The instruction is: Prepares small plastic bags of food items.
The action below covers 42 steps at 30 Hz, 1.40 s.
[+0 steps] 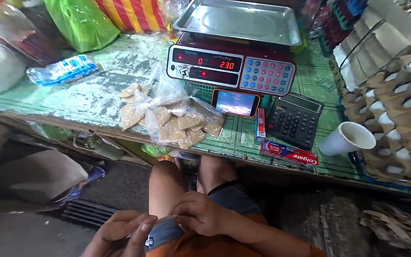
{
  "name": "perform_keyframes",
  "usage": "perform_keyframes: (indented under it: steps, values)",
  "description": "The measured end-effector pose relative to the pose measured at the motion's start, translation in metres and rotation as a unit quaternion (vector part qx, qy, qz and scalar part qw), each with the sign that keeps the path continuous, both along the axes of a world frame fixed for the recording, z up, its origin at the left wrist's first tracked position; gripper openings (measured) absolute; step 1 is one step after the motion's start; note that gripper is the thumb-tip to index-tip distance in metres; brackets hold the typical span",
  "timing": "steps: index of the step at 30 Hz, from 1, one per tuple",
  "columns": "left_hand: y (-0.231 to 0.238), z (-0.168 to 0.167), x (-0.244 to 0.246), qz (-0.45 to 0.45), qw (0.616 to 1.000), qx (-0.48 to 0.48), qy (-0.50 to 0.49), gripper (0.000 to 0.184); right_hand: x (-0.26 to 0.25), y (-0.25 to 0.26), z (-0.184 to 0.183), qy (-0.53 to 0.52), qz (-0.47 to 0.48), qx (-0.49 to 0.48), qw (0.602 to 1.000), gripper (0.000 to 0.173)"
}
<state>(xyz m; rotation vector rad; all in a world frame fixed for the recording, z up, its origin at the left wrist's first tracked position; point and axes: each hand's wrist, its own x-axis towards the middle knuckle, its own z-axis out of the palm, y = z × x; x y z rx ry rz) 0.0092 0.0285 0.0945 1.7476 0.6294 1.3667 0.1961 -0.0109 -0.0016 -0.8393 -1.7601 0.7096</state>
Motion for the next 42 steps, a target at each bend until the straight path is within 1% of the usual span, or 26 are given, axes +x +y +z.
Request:
perform_keyframes:
  steps: [5, 8, 10, 14, 17, 19, 22, 25, 28, 32, 36, 39, 42]
  values:
    - [-0.002, 0.004, 0.0, 0.004, 0.999, -0.005, -0.046, 0.008, 0.0, -0.005, 0.005, -0.016, 0.0, 0.01, 1.0, 0.023]
    - [0.001, 0.007, -0.001, 0.018, 0.999, -0.013, -0.036, 0.007, 0.001, -0.005, 0.005, -0.019, -0.003, -0.02, 1.0, 0.024]
    - [0.003, 0.008, -0.001, 0.037, 0.998, -0.018, -0.049, 0.006, 0.001, -0.005, 0.006, -0.026, 0.004, -0.042, 0.999, 0.026]
    - [0.006, 0.006, 0.002, 0.06, 0.995, -0.038, -0.067, 0.003, 0.003, -0.003, 0.011, -0.048, 0.015, -0.061, 0.997, 0.028]
    - [0.007, 0.006, 0.005, 0.059, 0.994, -0.061, -0.062, 0.005, 0.004, -0.005, 0.01, -0.035, -0.004, -0.051, 0.998, 0.025]
    - [0.011, 0.009, 0.01, 0.042, 0.995, -0.072, -0.059, 0.005, 0.007, -0.002, 0.005, -0.026, -0.022, -0.03, 0.999, 0.026]
    - [0.009, 0.014, 0.008, 0.027, 0.996, -0.076, -0.043, 0.005, 0.003, -0.007, 0.0, -0.007, -0.036, -0.033, 0.999, 0.027]
    - [0.008, 0.014, 0.012, 0.02, 0.995, -0.085, -0.054, 0.004, 0.007, -0.013, -0.001, 0.013, -0.034, -0.037, 0.999, 0.026]
    - [0.01, 0.016, 0.006, 0.0, 0.996, -0.069, -0.056, 0.004, -0.001, -0.014, -0.004, 0.052, -0.035, -0.006, 0.998, 0.026]
    - [0.008, 0.02, 0.006, -0.027, 0.996, -0.05, -0.071, 0.006, 0.003, -0.014, -0.002, 0.052, -0.038, 0.03, 0.997, 0.026]
    - [0.01, 0.027, 0.006, -0.046, 0.998, -0.026, -0.04, 0.007, -0.003, -0.011, -0.004, 0.077, -0.063, 0.042, 0.994, 0.023]
    - [0.007, 0.03, 0.014, -0.082, 0.996, -0.036, -0.025, 0.01, 0.006, -0.016, -0.003, 0.093, -0.088, 0.046, 0.991, 0.023]
    - [0.006, 0.038, 0.008, -0.105, 0.994, -0.023, -0.019, 0.011, 0.005, -0.014, 0.006, 0.095, -0.08, 0.056, 0.991, 0.025]
